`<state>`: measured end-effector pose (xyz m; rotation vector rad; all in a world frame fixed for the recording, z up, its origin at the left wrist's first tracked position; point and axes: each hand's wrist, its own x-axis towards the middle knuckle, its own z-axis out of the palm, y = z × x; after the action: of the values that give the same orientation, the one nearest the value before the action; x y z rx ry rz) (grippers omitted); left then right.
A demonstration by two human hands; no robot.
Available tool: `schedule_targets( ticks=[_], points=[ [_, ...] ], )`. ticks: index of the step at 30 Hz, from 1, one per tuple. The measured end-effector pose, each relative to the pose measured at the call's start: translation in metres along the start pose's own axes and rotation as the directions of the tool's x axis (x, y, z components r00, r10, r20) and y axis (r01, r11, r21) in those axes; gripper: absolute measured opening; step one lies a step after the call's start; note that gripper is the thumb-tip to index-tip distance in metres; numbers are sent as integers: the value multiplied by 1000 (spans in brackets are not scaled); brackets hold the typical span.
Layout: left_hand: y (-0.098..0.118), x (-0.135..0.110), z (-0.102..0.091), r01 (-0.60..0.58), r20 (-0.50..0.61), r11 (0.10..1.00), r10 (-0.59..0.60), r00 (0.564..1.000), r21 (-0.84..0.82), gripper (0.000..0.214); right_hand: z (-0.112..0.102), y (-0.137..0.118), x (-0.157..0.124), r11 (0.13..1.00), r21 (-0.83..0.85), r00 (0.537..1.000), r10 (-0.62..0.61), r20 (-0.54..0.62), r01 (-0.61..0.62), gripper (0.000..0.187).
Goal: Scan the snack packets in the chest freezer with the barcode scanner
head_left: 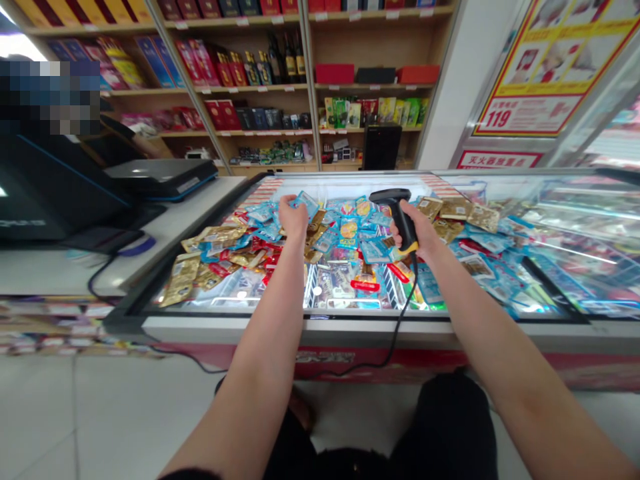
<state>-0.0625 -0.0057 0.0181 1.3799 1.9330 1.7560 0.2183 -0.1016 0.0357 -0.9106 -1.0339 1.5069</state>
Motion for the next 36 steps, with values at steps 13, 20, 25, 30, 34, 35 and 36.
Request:
schedule_targets(
  ticks=[13,20,25,30,34,35,36],
  points=[
    [6,-26,-31,-127,84,840,97,992,528,27,-4,-1,1,1000,4,998,-19,-61,19,41],
    [28,-39,-2,-266,174,859,210,962,436,31,-10,-1,6,997,52,989,-51,-139,59,38],
    [49,-60,45,-449,416,827,297,860,337,28,-10,-2,8,994,79,977,-55,-208,72,37],
    [63,-90,93,-486,629,817,207,749,310,41,-10,-1,12,992,66,947,-80,-312,106,40],
    [63,-107,116,-407,637,827,79,767,388,66,-11,0,16,992,71,936,-77,-343,108,38],
    [62,-108,118,-388,632,832,58,773,398,70,-11,0,16,992,76,935,-71,-347,104,37],
    [61,-109,120,-374,632,837,44,774,400,72,-11,0,16,992,78,935,-68,-349,101,37]
  ],
)
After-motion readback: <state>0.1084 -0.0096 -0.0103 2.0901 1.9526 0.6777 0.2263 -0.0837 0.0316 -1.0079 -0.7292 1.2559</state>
